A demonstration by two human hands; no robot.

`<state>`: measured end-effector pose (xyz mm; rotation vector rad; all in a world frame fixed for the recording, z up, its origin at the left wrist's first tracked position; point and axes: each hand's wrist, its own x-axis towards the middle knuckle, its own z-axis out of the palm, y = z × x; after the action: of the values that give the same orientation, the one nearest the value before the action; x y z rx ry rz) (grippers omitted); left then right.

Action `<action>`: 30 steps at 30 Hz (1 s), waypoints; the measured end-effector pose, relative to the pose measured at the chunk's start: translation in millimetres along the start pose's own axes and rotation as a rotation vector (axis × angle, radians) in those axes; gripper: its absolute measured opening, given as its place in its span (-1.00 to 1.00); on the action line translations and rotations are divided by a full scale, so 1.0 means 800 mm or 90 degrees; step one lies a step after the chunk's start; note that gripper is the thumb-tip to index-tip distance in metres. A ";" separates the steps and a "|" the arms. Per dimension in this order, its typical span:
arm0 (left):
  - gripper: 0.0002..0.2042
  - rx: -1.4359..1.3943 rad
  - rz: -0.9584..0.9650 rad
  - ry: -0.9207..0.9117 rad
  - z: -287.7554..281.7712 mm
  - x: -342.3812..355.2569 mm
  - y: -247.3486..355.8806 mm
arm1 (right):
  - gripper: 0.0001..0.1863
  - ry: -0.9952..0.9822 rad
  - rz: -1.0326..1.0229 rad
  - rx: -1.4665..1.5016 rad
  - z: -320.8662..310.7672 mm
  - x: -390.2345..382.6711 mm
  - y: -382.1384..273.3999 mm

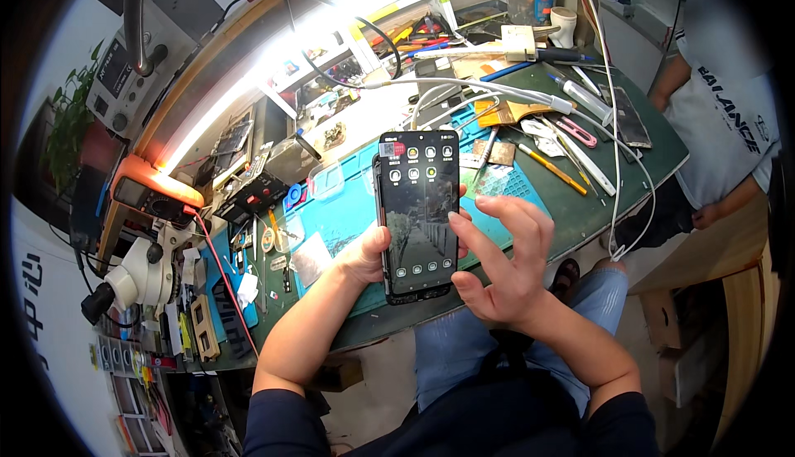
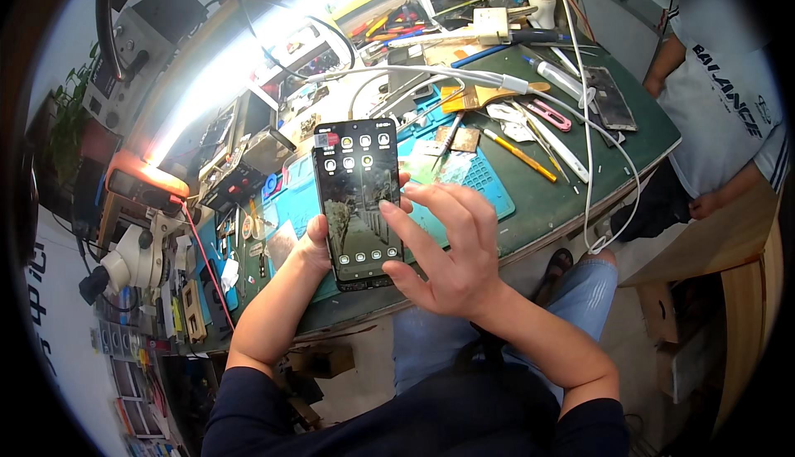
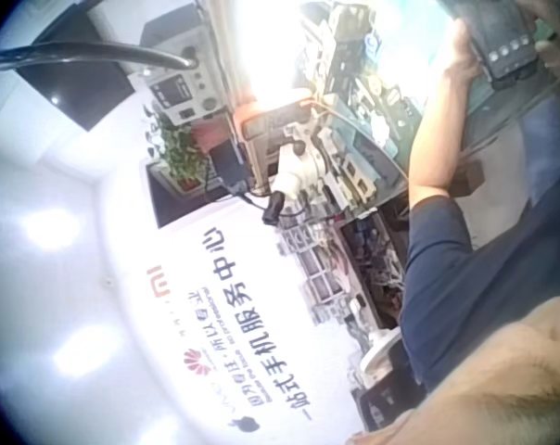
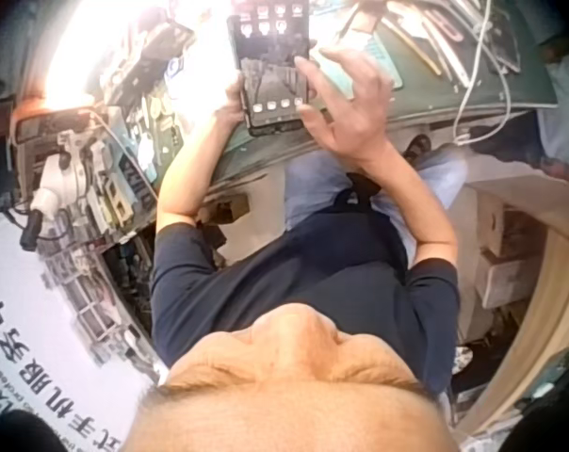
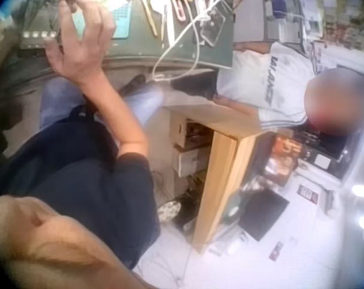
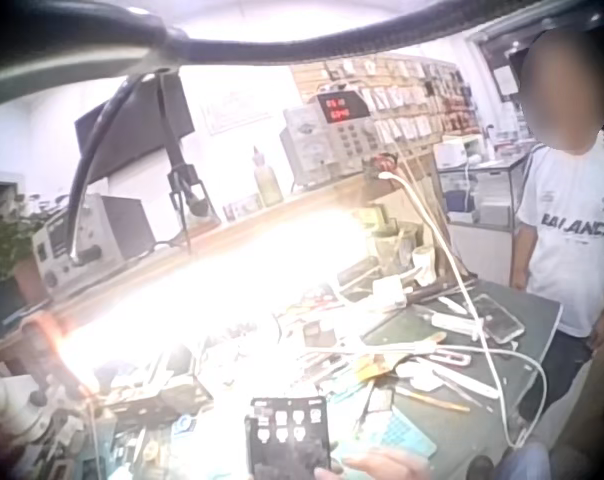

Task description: The person tests a smartphone's touchscreen and dialer, then disassembles it using a screwdriver and spudger to remove the battery. They then handle a second phone, scanning a QR code on its screen, and finally use a soldering iron on the back of a phone casing.

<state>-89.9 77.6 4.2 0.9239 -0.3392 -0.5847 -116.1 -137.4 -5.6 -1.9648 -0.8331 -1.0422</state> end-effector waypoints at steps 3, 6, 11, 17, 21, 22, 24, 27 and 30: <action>0.19 0.001 -0.018 0.006 0.006 0.000 0.004 | -0.54 -0.002 -0.019 0.007 0.001 0.002 -0.001; 0.18 0.015 -0.005 0.008 0.001 0.001 0.002 | -0.56 -0.028 -0.051 0.026 0.008 -0.012 -0.012; 0.16 0.041 0.007 0.010 0.000 0.001 0.001 | -0.56 -0.045 -0.086 0.023 0.017 -0.019 -0.021; 0.15 0.050 0.014 0.024 0.004 0.002 0.002 | -0.50 -0.065 -0.113 -0.005 0.017 -0.018 -0.016; 0.17 0.052 -0.002 0.008 0.000 0.001 0.003 | -0.49 -0.053 -0.105 0.007 0.014 -0.018 -0.014; 0.17 0.050 -0.004 0.004 -0.001 0.000 0.004 | -0.49 -0.049 -0.103 0.012 0.013 -0.018 -0.014; 0.16 0.044 0.010 0.013 0.000 0.001 0.002 | -0.50 -0.064 -0.114 0.005 0.014 -0.018 -0.015; 0.16 0.040 0.008 0.015 -0.001 0.000 0.001 | -0.50 -0.071 -0.113 -0.002 0.016 -0.017 -0.017; 0.16 0.037 0.006 0.009 -0.001 0.001 0.001 | -0.50 -0.041 -0.112 0.022 0.015 -0.019 -0.015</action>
<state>-88.5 77.9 4.7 0.9819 -0.3486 -0.5622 -128.4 -124.2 -19.4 -1.9314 -1.0682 -1.0627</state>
